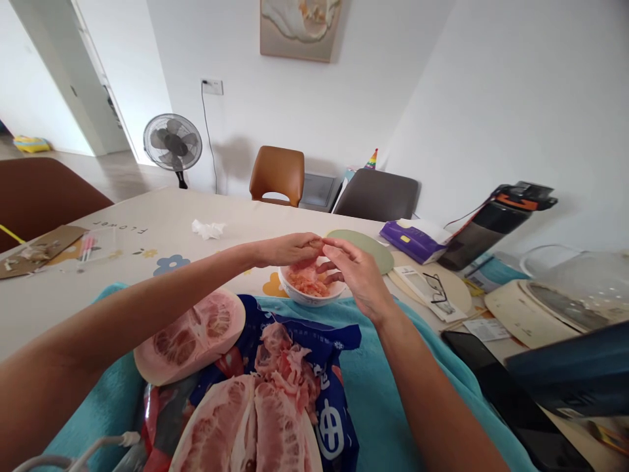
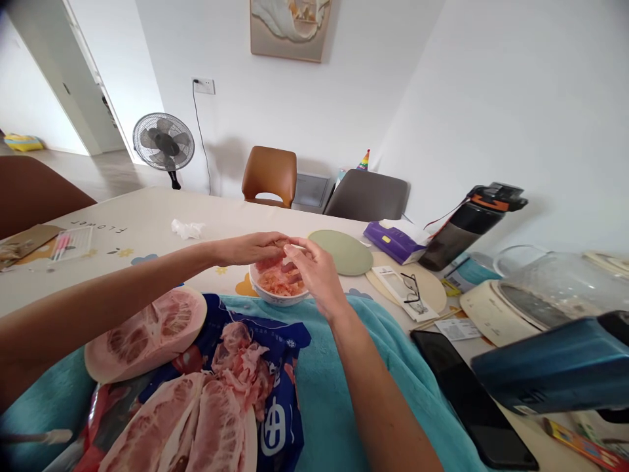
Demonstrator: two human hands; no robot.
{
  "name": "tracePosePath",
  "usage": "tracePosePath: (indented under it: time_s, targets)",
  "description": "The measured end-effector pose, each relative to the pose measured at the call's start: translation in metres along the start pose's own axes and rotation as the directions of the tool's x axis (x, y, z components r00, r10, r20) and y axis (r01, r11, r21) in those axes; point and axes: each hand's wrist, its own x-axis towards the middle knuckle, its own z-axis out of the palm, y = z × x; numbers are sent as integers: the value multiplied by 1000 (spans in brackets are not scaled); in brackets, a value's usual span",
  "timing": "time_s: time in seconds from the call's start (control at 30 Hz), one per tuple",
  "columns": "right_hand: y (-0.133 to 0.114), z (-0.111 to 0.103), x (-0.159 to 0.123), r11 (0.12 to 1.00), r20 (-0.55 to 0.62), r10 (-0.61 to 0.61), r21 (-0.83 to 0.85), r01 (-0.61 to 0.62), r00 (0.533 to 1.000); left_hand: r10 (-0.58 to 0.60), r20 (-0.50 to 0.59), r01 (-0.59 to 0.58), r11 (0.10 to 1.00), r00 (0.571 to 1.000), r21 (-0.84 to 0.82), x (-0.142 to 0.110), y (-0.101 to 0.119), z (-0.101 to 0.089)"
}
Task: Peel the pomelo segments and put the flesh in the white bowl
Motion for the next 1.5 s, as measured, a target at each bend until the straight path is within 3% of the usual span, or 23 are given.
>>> tracePosePath:
  time_s: [0.17, 0.3, 0.4, 0.5, 0.63, 0.8, 0.93, 1.1, 1.33, 1.5]
  targets:
    - [4, -2, 2, 995, -73, -19, -103, 11, 997, 112, 21, -109, 986, 993, -123, 4, 1, 10]
    - [5, -2, 3, 991, -95, 39, -121, -51, 995, 66, -2, -64, 957, 998, -284, 7, -1, 17]
    - [3, -2, 2, 993, -39, 67, -97, -70, 997, 33, 42, -11, 895, 999, -446, 7, -4, 19]
    - [2, -2, 1, 992, 10, 120, -27, -120, 993, 25, 80, 18, 865, 997, -502, 5, -6, 20]
    - [5, -2, 1, 969, 111, 192, 138, -207, 975, -46, -40, 20, 867, 998, -498, 3, -2, 23]
    - [5, -6, 2, 964, 63, 172, 194, -181, 983, -195, -167, 47, 776, 966, -629, 7, 4, 14]
    - [1, -11, 3, 974, 32, 163, 156, -166, 986, -240, -159, 156, 897, 958, -414, 12, -6, -1]
    - [2, -14, 5, 982, -6, 148, 120, -146, 989, -297, -119, 258, 929, 948, -264, 13, -18, -4]
    - [2, -13, 4, 984, -19, 143, 109, -141, 989, -272, -69, 251, 942, 960, -222, 16, -18, -5]
    - [2, -12, 3, 984, -22, 138, 120, -135, 990, -225, -120, 185, 943, 967, -278, 18, -27, -6]
